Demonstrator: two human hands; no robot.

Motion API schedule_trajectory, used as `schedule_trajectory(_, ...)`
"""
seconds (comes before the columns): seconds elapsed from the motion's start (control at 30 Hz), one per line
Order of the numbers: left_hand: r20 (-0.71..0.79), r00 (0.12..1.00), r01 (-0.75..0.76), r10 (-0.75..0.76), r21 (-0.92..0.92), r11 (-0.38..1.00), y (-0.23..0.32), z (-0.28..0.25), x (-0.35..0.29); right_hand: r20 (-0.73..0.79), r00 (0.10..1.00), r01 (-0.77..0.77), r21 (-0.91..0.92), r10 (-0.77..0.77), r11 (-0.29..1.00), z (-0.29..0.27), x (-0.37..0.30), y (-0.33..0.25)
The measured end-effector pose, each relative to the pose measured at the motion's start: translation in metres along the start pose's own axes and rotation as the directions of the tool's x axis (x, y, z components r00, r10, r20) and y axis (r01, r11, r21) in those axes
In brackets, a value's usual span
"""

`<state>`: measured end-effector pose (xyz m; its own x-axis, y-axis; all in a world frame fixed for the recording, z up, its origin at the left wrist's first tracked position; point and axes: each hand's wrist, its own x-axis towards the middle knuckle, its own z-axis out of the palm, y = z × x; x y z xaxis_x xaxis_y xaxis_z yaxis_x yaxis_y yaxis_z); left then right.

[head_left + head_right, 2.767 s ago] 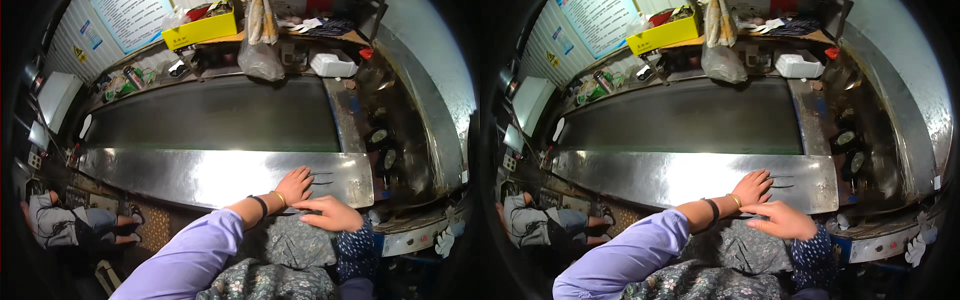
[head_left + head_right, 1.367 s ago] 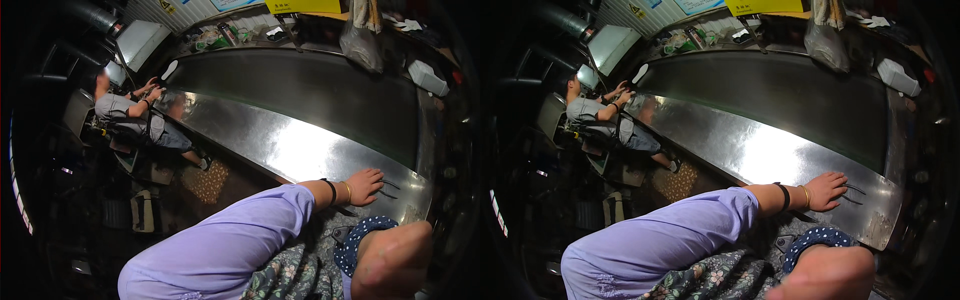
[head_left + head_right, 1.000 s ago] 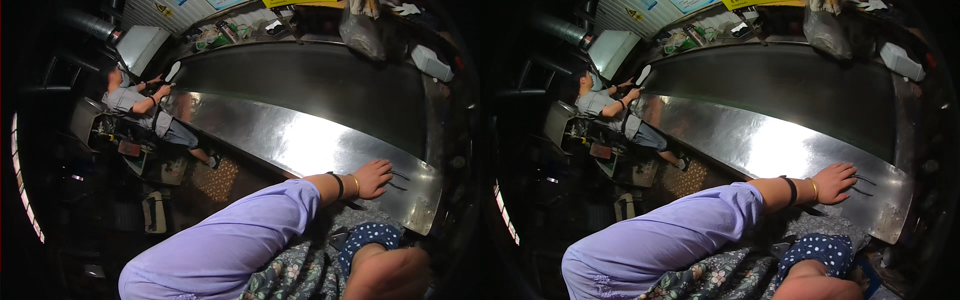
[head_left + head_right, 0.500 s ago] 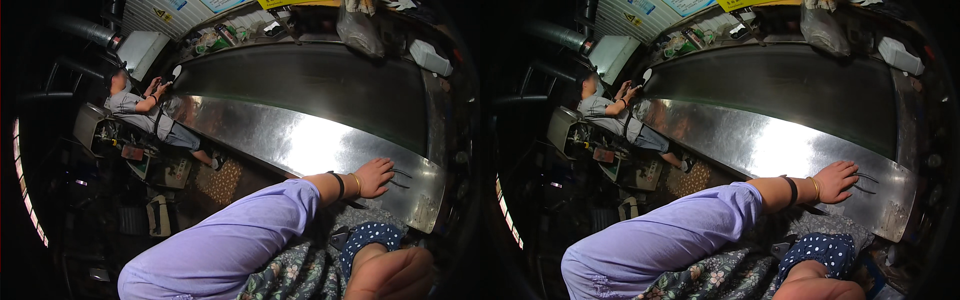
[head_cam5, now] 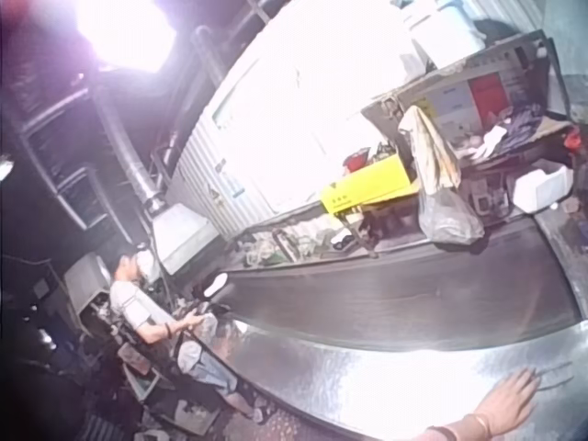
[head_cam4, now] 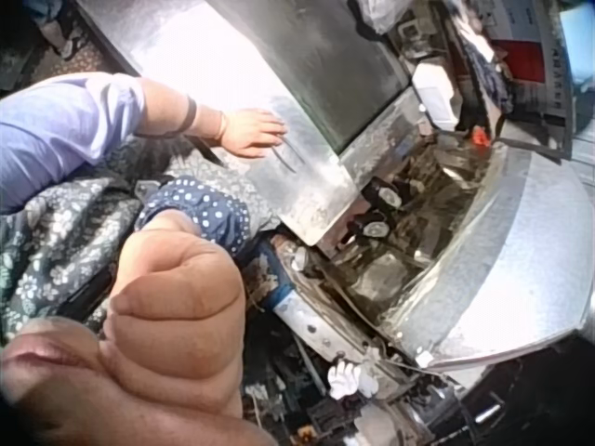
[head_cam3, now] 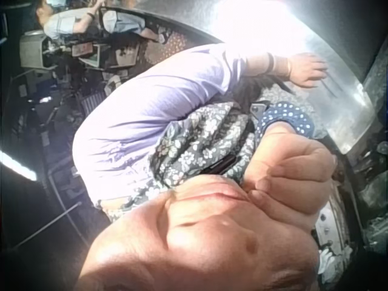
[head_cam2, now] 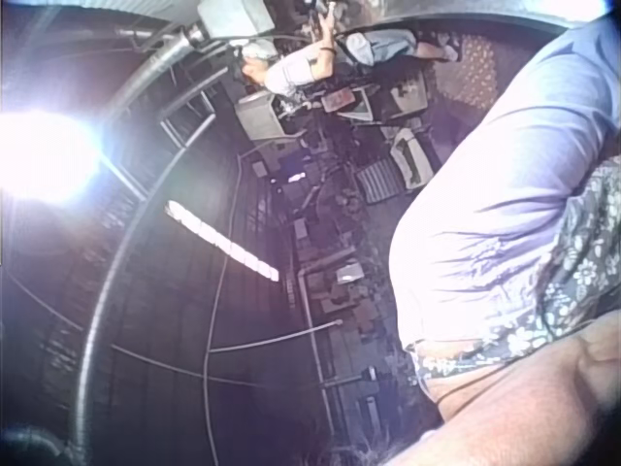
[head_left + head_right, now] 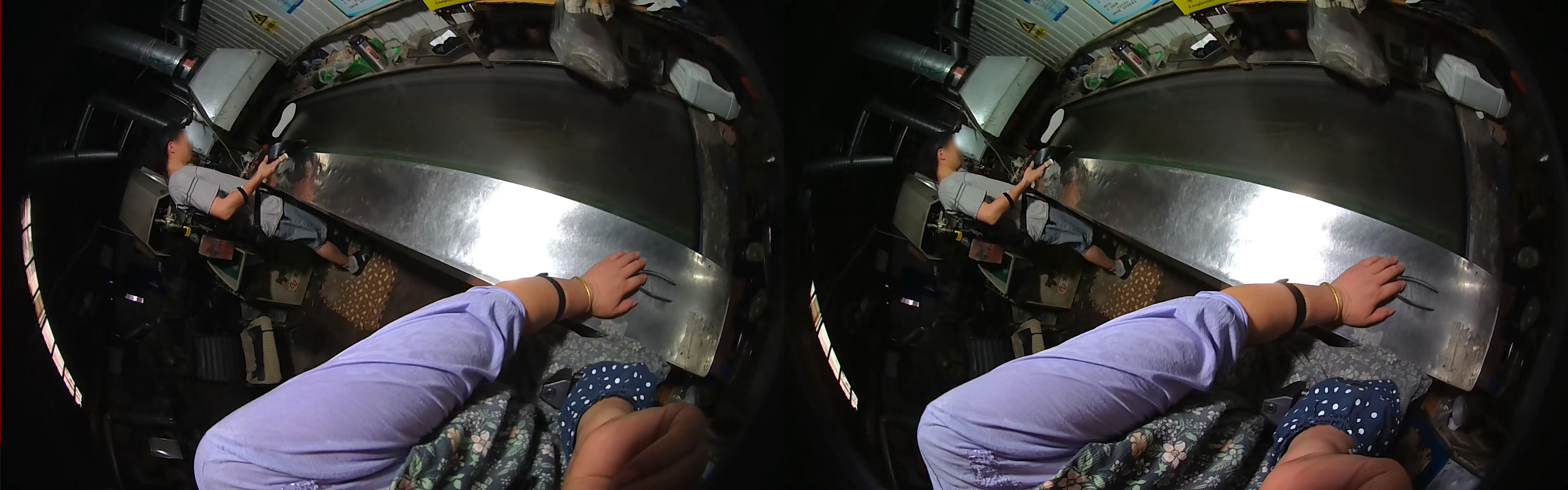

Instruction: The recorder is assembling shoes by pressing soles onto uppers at a conveyor belt.

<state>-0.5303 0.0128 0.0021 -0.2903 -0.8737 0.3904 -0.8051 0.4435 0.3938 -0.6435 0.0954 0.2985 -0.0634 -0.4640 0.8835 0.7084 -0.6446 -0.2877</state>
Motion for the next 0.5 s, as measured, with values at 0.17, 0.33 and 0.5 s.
schedule_trajectory(0.17, 0.016, 1.000, 0.011, -0.011, 0.002, 1.000, 0.000, -0.001, -0.001, -0.039, 0.998, -0.054, 0.007, 0.054, 0.999, 0.002, -0.002, -0.002)
schedule_trajectory(0.33, 0.010, 1.000, 0.006, -0.006, -0.003, 1.000, 0.000, 0.000, -0.001, 0.175, 0.983, -0.079, 0.084, 0.063, 0.993, -0.020, -0.003, -0.002)
schedule_trajectory(0.5, 0.002, 1.000, 0.004, -0.004, -0.004, 1.000, -0.001, 0.002, -0.002, 0.120, 0.992, -0.035, 0.079, 0.025, 0.996, -0.018, -0.007, -0.001)
